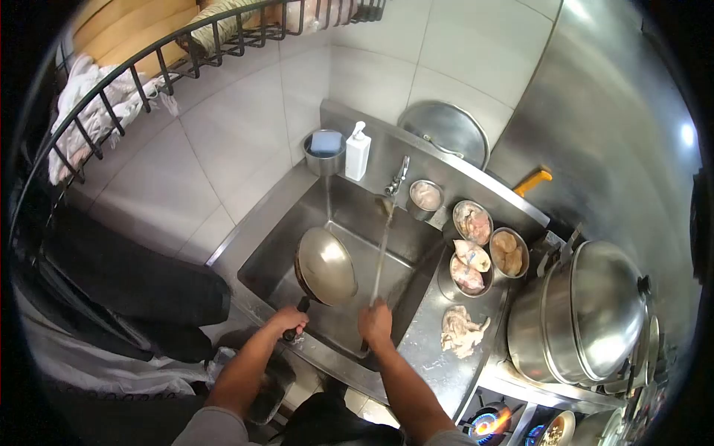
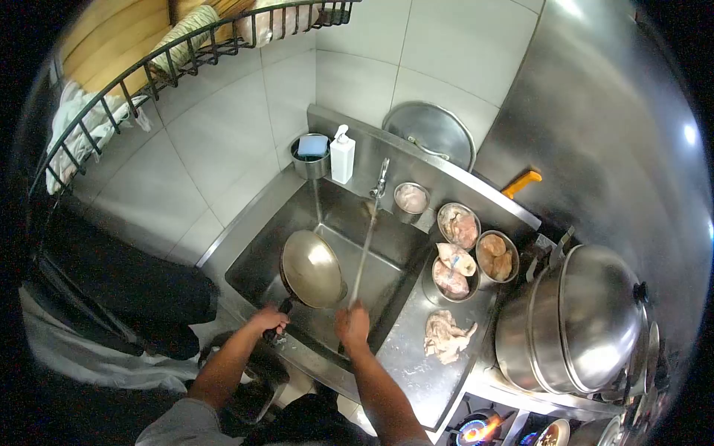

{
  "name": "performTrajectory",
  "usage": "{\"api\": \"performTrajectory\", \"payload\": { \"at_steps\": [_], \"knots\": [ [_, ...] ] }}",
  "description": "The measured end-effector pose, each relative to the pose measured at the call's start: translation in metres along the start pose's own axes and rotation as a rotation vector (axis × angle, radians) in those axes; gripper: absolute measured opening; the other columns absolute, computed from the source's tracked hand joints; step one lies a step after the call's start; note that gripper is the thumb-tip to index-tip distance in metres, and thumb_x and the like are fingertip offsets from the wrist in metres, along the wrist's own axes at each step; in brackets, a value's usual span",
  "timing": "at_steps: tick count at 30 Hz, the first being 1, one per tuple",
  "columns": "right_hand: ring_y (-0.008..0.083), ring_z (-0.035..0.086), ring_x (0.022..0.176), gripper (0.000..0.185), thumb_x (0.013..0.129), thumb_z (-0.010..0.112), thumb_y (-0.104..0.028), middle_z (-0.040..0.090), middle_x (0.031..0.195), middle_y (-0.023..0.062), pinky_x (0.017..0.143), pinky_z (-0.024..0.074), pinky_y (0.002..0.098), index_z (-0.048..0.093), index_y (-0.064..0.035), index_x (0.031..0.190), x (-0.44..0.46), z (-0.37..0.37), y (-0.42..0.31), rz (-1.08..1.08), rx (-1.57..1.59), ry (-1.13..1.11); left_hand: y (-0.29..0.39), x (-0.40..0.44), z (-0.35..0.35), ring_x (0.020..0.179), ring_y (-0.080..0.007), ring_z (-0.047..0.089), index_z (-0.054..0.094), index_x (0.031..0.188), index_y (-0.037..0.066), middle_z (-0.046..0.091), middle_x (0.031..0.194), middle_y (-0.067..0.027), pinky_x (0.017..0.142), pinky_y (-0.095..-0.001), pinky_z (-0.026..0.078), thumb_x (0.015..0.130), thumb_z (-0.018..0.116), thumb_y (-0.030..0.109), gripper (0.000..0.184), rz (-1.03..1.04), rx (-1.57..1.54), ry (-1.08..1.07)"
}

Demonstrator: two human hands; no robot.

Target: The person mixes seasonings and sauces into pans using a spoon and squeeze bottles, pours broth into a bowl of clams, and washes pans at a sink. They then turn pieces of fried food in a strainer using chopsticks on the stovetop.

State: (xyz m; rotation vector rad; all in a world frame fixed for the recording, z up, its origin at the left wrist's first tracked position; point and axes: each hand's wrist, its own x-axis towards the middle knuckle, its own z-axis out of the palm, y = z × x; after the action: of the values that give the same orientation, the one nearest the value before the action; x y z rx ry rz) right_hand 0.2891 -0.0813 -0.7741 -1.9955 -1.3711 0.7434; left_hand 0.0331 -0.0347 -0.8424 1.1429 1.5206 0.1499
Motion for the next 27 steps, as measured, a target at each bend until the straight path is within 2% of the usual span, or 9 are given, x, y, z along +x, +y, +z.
{"api": "performTrajectory", "payload": {
  "at_steps": [2,4,5,7,8,12,18,23,27],
  "knots": [
    [0.0441,0.064,0.082,0.024,0.079,0.058,-0.016,0.063,0.082,0.0291,0.071,0.0505,0.0456,0.058,0.0064,0.087,-0.024,0.008,0.023,0.056,0.044,0.102,-0.001,0.005,0.011,0.049,-0.0159,0.056,0.060,0.064,0.003,0.060,0.057,-0.0081,0.049,-0.0303,0.042,0.076,0.065,0.021,0.022,0.030,-0.056,-0.040],
    [0.0330,0.065,0.062,0.019,0.079,0.058,-0.015,0.065,0.073,0.0213,0.054,0.0503,0.0398,0.058,0.0037,0.084,-0.043,-0.004,0.042,-0.019,0.170,0.121,0.013,0.002,0.021,0.047,-0.0162,0.055,0.057,0.062,0.003,0.058,0.056,-0.0069,0.047,-0.0322,0.042,0.077,0.063,0.018,0.022,0.045,-0.104,-0.088],
    [0.0330,0.065,0.062,0.019,0.079,0.058,-0.015,0.065,0.073,0.0213,0.054,0.0503,0.0398,0.058,0.0037,0.084,-0.044,-0.016,0.048,-0.016,0.165,0.117,0.024,-0.002,0.024,0.046,-0.0166,0.053,0.054,0.060,0.004,0.056,0.055,-0.0057,0.045,-0.0340,0.042,0.078,0.062,0.016,0.023,0.062,-0.145,-0.127],
    [0.0169,0.054,0.045,0.010,0.080,0.059,-0.011,0.060,0.064,0.0091,0.039,0.0416,0.0314,0.058,-0.0016,0.083,-0.051,-0.056,0.035,0.378,0.765,-0.272,0.049,-0.010,0.032,0.045,-0.0157,0.051,0.052,0.060,0.006,0.054,0.054,-0.0050,0.045,-0.0332,0.041,0.079,0.061,0.017,0.024,0.058,-0.125,-0.145],
    [0.0092,0.044,0.039,0.005,0.081,0.060,-0.010,0.053,0.059,0.0024,0.033,0.0319,0.0244,0.057,-0.0059,0.082,-0.054,-0.063,0.026,0.493,0.939,-0.235,0.045,0.001,0.039,0.045,-0.0154,0.051,0.054,0.061,0.007,0.054,0.053,-0.0044,0.044,-0.0331,0.041,0.078,0.062,0.019,0.022,0.086,-0.228,-0.226],
    [0.0105,0.046,0.040,0.011,0.084,0.061,-0.012,0.054,0.060,0.0025,0.035,0.0340,0.0266,0.056,-0.0035,0.082,-0.061,-0.078,0.025,0.592,1.033,-0.305,0.042,0.022,0.067,0.045,-0.0144,0.049,0.053,0.064,0.008,0.050,0.052,-0.0025,0.042,-0.0323,0.043,0.077,0.063,0.020,0.020,0.027,-0.563,-0.437],
    [0.0123,0.048,0.041,0.012,0.083,0.062,-0.009,0.056,0.060,0.0046,0.036,0.0360,0.0286,0.056,-0.0028,0.074,-0.035,-0.026,0.028,0.501,0.829,-0.135,0.052,0.007,0.103,0.044,-0.0131,0.047,0.050,0.063,0.011,0.050,0.054,-0.0011,0.042,-0.0314,0.042,0.078,0.063,0.020,0.022,-0.032,-0.488,-0.432],
    [0.0145,0.051,0.042,0.009,0.081,0.060,-0.006,0.056,0.056,0.0067,0.038,0.0382,0.0290,0.059,-0.0015,0.073,-0.063,-0.059,0.045,0.459,0.576,-0.391,0.052,0.015,0.094,0.046,-0.0125,0.046,0.049,0.062,0.011,0.048,0.054,-0.0009,0.043,-0.0306,0.041,0.079,0.061,0.019,0.022,-0.073,-0.521,-0.487],
    [0.0156,0.052,0.042,0.014,0.081,0.062,-0.009,0.055,0.054,0.0066,0.039,0.0398,0.0291,0.058,0.0006,0.071,-0.075,-0.054,0.079,0.354,0.451,-0.311,0.036,0.026,0.087,0.047,-0.0126,0.046,0.048,0.063,0.011,0.046,0.055,-0.0009,0.043,-0.0304,0.039,0.079,0.059,0.018,0.021,-0.094,-0.554,-0.564]
  ]
}}
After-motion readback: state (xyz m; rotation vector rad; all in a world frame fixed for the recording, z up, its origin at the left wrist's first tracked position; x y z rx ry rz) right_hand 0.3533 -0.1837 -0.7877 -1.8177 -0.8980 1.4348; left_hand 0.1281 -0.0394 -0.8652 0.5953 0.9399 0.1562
